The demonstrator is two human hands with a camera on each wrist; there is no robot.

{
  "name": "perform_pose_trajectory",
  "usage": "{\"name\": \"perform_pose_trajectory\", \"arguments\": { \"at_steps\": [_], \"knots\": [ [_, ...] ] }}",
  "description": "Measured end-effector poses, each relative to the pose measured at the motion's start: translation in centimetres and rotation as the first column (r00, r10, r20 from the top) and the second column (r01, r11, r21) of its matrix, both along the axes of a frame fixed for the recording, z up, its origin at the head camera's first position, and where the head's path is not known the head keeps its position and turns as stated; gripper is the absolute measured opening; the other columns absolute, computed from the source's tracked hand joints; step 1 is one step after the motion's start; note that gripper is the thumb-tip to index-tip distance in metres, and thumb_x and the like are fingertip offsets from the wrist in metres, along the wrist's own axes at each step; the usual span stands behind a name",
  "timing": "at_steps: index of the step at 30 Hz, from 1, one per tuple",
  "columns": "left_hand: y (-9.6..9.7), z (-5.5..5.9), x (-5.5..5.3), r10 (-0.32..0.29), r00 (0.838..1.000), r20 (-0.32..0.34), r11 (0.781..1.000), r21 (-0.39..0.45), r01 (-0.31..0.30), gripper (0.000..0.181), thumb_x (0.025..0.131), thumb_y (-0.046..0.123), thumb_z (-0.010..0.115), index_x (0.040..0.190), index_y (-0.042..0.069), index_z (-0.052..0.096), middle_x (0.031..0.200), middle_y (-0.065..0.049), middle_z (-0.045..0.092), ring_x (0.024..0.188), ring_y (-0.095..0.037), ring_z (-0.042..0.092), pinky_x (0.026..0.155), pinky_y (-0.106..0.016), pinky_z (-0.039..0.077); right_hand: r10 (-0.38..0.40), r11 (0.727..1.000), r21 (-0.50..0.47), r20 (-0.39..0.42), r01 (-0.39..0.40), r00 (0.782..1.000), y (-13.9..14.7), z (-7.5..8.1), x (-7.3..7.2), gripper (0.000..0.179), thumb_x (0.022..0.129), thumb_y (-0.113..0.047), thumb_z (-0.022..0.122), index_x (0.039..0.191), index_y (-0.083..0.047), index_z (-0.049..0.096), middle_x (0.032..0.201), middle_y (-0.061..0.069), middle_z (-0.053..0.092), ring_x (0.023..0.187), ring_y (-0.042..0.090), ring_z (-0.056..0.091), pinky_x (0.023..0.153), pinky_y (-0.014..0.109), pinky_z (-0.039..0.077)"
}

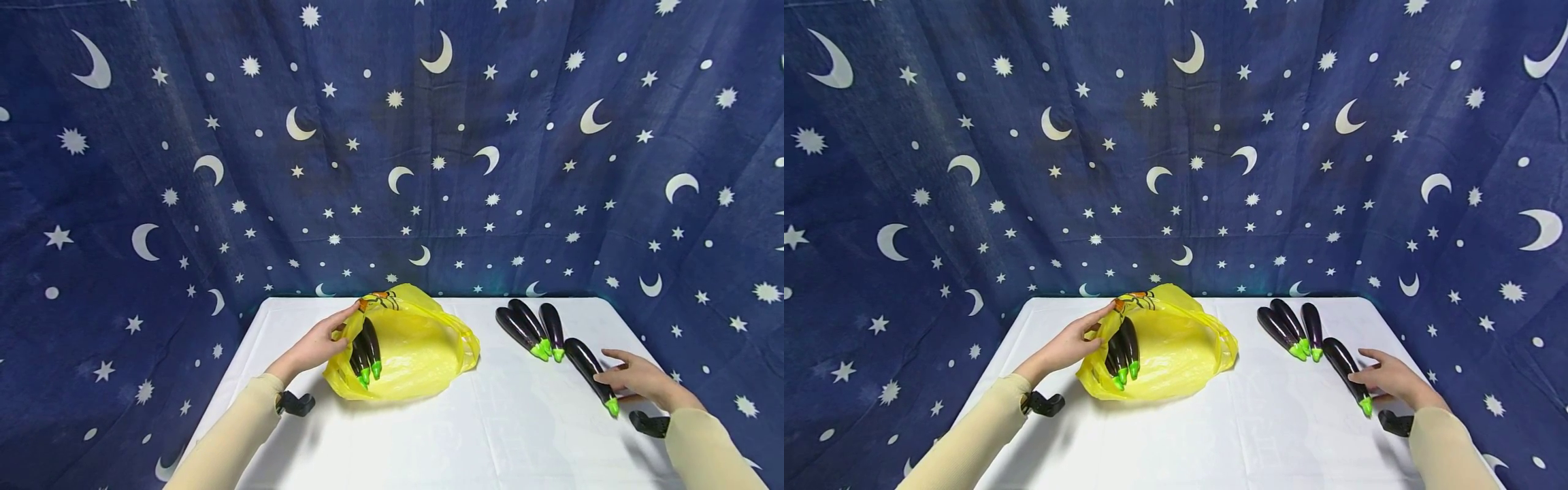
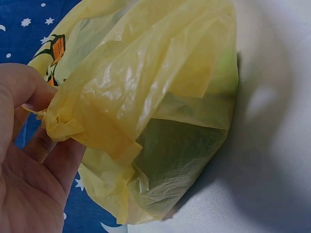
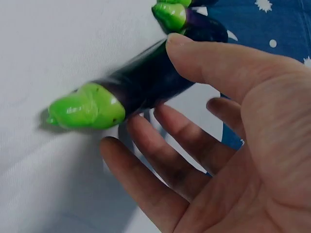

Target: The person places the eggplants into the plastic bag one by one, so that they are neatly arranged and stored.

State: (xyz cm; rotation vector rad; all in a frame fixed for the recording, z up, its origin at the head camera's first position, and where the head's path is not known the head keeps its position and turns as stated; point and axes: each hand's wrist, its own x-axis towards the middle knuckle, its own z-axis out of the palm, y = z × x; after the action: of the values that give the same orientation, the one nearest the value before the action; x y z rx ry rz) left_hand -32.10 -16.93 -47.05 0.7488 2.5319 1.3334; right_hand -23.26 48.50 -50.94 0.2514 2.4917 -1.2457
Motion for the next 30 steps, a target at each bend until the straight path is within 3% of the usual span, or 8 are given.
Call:
{"name": "perform_pose_trajectory", "arguments": {
  "at_steps": [13, 22, 30],
  "knots": [
    [-0.21, -0.11, 0.00, 0.012, 1.000, 0.005, 1.000, 0.000, -0.012, 0.080, 0.096, 0.003, 0.060, 0.161, 0.038, 0.031, 0.164, 0.010, 0.032, 0.131, -0.025, 0.049, 0.107, -0.049, 0.042, 0.023, 0.999, -0.033, 0.000, -0.023, 1.000, 0.74, -0.46, -0.10, 0.089, 0.096, -0.020, 0.071, 0.154, 0.014, 0.013, 0.130, 0.040, 0.046, 0.106, 0.038, 0.063, 0.085, 0.055, 0.056],
    [-0.36, -0.20, -0.12, 0.004, 1.000, -0.020, 1.000, -0.005, -0.004, 0.081, 0.095, 0.002, 0.060, 0.161, 0.037, 0.030, 0.163, 0.010, 0.033, 0.125, -0.022, 0.052, 0.102, -0.043, 0.044, 0.030, 0.997, -0.076, 0.021, -0.028, 0.999, 0.63, 0.01, -0.13, 0.090, 0.095, -0.018, 0.071, 0.154, 0.014, 0.011, 0.133, 0.042, 0.042, 0.110, 0.040, 0.062, 0.087, 0.056, 0.055],
    [-0.33, -0.32, -0.27, 0.000, 1.000, -0.021, 1.000, -0.012, 0.000, 0.080, 0.095, 0.003, 0.060, 0.161, 0.038, 0.030, 0.163, 0.011, 0.033, 0.125, -0.022, 0.051, 0.102, -0.043, 0.044, 0.019, 0.998, -0.057, 0.035, -0.017, 0.999, 0.69, -0.09, -0.45, 0.091, 0.094, -0.016, 0.072, 0.154, 0.014, 0.012, 0.132, 0.042, 0.042, 0.107, 0.036, 0.062, 0.086, 0.055, 0.055]
  ]
}}
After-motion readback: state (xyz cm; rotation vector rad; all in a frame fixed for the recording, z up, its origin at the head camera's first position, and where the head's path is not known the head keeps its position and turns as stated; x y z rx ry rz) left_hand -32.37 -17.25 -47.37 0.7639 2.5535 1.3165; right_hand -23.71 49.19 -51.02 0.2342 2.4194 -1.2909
